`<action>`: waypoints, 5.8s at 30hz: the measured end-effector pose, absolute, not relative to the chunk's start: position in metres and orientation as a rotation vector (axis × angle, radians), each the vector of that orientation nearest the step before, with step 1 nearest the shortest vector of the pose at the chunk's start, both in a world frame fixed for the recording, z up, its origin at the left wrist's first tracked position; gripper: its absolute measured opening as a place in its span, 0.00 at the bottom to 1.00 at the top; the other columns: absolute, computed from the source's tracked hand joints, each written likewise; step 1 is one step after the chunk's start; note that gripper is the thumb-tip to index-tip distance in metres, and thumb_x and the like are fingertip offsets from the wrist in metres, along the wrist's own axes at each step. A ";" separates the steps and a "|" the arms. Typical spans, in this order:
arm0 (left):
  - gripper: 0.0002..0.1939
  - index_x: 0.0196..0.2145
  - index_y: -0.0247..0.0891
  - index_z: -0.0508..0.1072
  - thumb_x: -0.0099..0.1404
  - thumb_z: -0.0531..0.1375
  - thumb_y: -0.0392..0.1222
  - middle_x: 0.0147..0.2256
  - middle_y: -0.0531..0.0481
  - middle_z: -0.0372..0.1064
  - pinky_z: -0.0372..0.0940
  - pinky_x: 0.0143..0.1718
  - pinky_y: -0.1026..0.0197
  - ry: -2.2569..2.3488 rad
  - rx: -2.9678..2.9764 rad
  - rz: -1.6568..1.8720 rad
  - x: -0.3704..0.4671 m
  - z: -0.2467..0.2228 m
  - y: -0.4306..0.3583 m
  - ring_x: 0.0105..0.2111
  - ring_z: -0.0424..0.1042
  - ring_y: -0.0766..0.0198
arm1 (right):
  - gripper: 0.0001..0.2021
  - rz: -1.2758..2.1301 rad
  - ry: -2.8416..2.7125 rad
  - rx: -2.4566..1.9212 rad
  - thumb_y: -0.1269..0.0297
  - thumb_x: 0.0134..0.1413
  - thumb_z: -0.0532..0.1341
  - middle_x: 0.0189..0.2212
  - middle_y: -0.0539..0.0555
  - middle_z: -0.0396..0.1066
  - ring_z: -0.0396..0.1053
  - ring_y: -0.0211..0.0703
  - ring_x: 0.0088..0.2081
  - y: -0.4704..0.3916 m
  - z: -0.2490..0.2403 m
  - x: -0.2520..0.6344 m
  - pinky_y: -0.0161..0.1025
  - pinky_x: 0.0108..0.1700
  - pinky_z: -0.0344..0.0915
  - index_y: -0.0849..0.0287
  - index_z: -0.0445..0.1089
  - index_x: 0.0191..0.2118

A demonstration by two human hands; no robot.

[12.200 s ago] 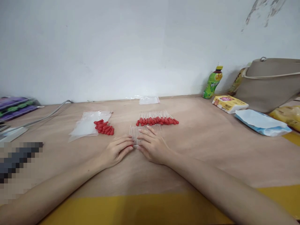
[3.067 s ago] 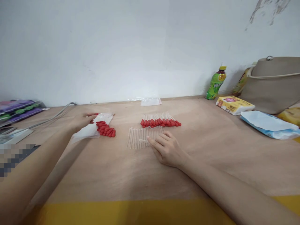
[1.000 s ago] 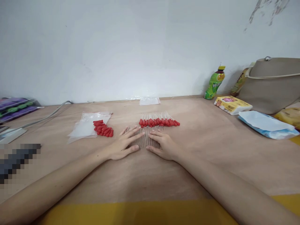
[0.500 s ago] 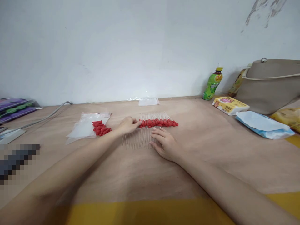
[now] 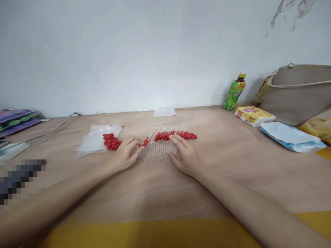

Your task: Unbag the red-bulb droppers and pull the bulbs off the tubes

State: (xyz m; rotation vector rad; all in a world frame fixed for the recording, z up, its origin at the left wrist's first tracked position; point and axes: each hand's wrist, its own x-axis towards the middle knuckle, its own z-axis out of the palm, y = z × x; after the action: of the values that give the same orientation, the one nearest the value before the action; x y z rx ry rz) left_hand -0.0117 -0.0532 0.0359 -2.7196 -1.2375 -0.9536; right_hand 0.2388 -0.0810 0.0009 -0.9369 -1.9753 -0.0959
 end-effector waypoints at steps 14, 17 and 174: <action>0.04 0.35 0.38 0.65 0.63 0.54 0.40 0.31 0.49 0.68 0.60 0.36 0.59 -0.877 -2.764 -0.958 -0.020 0.012 -0.082 0.34 0.67 0.62 | 0.18 -0.259 -2.232 -0.677 0.60 0.52 0.59 0.47 0.57 0.68 0.60 0.48 0.54 -0.085 0.002 0.226 0.51 0.55 0.58 0.58 0.64 0.50; 0.05 0.36 0.38 0.66 0.62 0.55 0.39 0.34 0.48 0.69 0.62 0.38 0.59 -0.854 -2.766 -1.003 -0.018 0.012 -0.083 0.36 0.68 0.62 | 0.10 -0.262 -2.237 -0.657 0.65 0.55 0.57 0.41 0.54 0.72 0.64 0.46 0.51 -0.082 -0.002 0.222 0.51 0.56 0.57 0.57 0.69 0.42; 0.07 0.38 0.38 0.69 0.62 0.56 0.39 0.35 0.48 0.73 0.63 0.47 0.55 -0.717 -2.844 -1.079 0.000 0.014 -0.090 0.39 0.70 0.62 | 0.14 -0.155 -2.255 -0.491 0.69 0.55 0.56 0.44 0.55 0.71 0.65 0.39 0.50 -0.090 -0.008 0.209 0.43 0.57 0.60 0.61 0.67 0.48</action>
State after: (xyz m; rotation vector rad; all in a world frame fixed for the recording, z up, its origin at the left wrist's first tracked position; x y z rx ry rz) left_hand -0.0004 -0.0900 0.0140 -2.8444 -0.7168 -1.0786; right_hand 0.2094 -0.0900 -0.0078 -0.4910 -2.2548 -0.1554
